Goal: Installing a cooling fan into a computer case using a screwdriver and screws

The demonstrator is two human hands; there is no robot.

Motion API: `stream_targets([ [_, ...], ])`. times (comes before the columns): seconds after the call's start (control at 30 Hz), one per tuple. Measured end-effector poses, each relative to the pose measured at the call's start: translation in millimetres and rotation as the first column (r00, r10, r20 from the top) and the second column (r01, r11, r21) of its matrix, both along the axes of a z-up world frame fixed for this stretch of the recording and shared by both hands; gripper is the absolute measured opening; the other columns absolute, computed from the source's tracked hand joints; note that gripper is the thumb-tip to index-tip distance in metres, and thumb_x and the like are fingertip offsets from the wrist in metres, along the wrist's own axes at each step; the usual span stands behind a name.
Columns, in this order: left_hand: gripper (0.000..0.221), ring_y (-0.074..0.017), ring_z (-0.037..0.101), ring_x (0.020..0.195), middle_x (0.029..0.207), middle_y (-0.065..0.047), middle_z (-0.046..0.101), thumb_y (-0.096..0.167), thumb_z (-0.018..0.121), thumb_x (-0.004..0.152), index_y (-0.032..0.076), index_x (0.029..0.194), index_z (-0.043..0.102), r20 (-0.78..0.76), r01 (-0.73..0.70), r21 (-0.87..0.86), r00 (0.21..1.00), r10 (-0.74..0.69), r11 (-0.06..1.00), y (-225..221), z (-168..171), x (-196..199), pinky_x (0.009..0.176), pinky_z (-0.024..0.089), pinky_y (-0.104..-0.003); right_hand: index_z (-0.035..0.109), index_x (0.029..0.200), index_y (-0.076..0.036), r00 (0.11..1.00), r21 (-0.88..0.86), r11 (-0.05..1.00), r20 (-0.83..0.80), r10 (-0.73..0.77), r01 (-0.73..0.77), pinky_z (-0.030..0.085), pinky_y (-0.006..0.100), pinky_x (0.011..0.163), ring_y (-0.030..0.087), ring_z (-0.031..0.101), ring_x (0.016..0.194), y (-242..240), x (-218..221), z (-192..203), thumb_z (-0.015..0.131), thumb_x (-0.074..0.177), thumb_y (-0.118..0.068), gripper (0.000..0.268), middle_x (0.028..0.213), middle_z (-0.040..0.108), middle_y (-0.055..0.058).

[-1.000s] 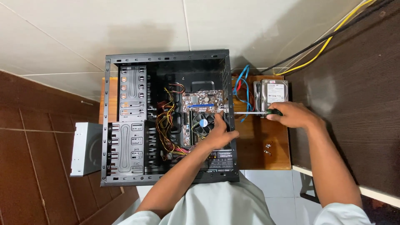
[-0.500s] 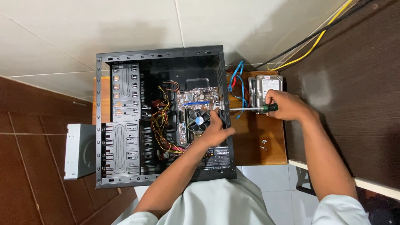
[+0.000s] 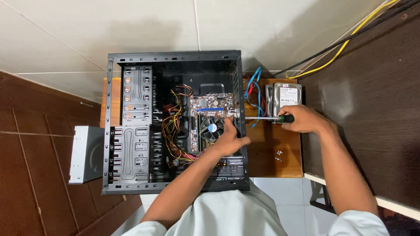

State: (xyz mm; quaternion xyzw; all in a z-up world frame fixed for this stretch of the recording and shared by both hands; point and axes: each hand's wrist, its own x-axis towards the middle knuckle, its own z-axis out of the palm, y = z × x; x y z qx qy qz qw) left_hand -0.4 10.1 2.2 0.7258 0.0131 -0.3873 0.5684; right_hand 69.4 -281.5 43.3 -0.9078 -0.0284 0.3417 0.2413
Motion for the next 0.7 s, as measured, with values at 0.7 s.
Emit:
stream_targets([
  [0.7,0.109,-0.0513,0.018,0.152,0.164,-0.035,-0.002,0.035,0.067,0.086,0.002,0.159,-0.007,0.016,-0.043,-0.057,0.999,0.044,0.997,0.2,16.9,-2.9,0.124,0.026,-0.057,0.062,0.1,-0.016,0.981,-0.164,0.981,0.143,0.128,-0.104,0.055,0.046,0.083,0.033,0.073,0.102,8.1,7.5,20.2,0.085,0.073,-0.016,0.036,0.1,0.075,0.008],
])
